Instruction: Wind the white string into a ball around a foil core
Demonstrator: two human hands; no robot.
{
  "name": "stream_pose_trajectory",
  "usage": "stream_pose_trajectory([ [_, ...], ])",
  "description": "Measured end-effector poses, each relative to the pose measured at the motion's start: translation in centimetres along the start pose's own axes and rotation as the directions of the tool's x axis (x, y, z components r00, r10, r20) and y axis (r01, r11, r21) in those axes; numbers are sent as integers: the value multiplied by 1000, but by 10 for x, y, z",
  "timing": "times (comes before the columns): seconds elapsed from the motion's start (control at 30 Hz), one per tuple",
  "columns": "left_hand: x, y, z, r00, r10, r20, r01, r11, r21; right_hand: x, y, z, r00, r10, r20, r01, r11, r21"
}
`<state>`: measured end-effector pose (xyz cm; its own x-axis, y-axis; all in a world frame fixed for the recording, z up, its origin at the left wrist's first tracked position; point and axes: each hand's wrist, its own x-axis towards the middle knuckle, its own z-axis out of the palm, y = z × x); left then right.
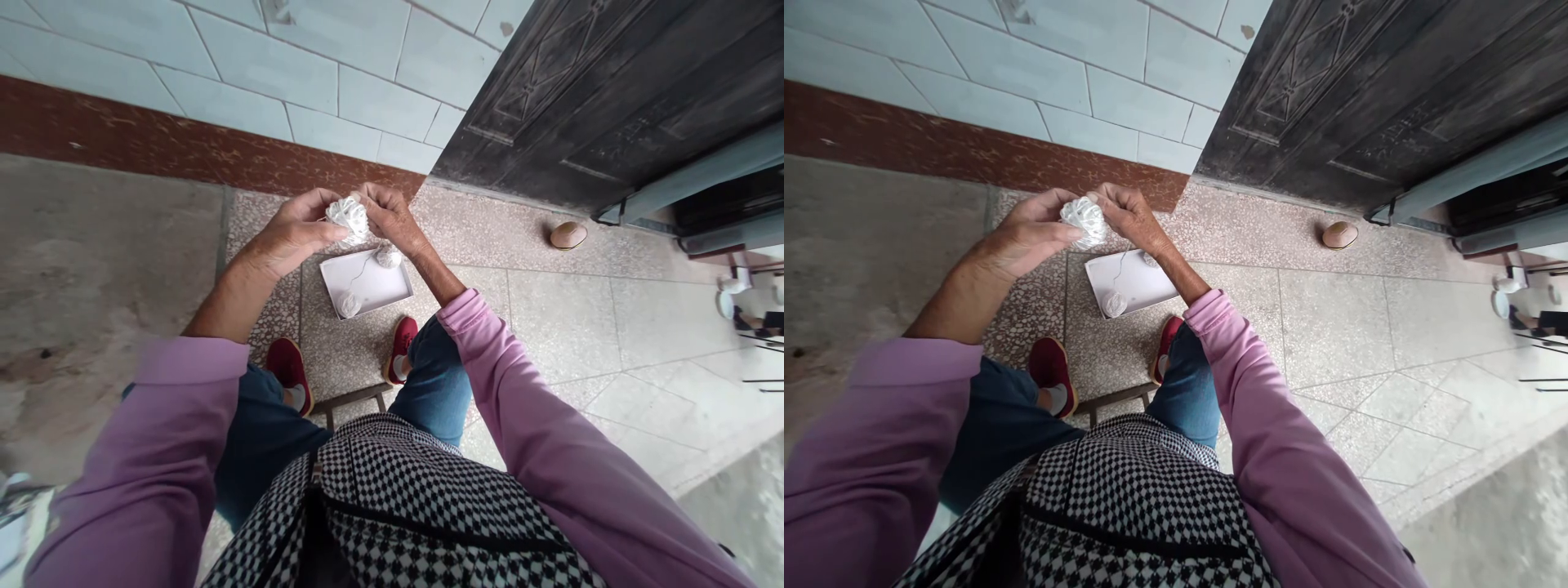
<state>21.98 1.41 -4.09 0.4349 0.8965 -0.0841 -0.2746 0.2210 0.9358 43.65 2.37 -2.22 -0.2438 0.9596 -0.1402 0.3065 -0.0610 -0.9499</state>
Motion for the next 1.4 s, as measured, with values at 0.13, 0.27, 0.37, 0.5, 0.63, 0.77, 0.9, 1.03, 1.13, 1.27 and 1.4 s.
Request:
stream_pose_trajectory([
  [0.13, 9, -9, -10, 998, 52, 38, -46, 988, -150, -6, -6, -3, 999, 32, 8, -33, 993, 117],
  [0.27, 12, -12, -22, 996, 58, 71, -44, 982, -185, -12, -13, -8, 1000, -20, -20, 23, 987, 158],
  [0.37, 11, -12, -29, 991, 86, 99, -64, 976, -207, -16, -18, -9, 996, -72, -50, 80, 983, 168],
  [0.5, 6, -12, -33, 993, 87, 83, -67, 973, -219, -18, -18, -6, 996, -85, -37, 90, 978, 190],
  [0.63, 0, -11, -34, 988, 72, 136, -46, 981, -186, -15, -11, -2, 995, -31, 98, 3, 961, 278],
  [0.77, -3, -10, -38, 982, 81, 168, -50, 982, -183, -14, -4, -1, 954, 105, 282, -199, 923, 330],
  [0.9, -3, -6, -40, 989, 93, 118, -72, 984, -166, -20, -2, -3, 965, 48, 259, -142, 922, 359],
  [1.03, -5, 7, -36, 993, 112, 23, -108, 985, -138, -11, 10, -9, 982, 61, 180, -112, 951, 288],
  [1.13, -6, 17, -40, 977, 181, -112, -196, 970, -142, 2, 24, -21, 997, 60, 54, -64, 995, 77],
  [1.27, 5, 18, -54, 958, 206, -199, -233, 965, -123, 4, 25, -33, 985, -75, -155, 38, 972, -231],
  [1.4, 23, -3, -53, 941, 266, -208, -287, 955, -78, -11, 7, -18, 981, -186, -50, 185, 982, -27],
])
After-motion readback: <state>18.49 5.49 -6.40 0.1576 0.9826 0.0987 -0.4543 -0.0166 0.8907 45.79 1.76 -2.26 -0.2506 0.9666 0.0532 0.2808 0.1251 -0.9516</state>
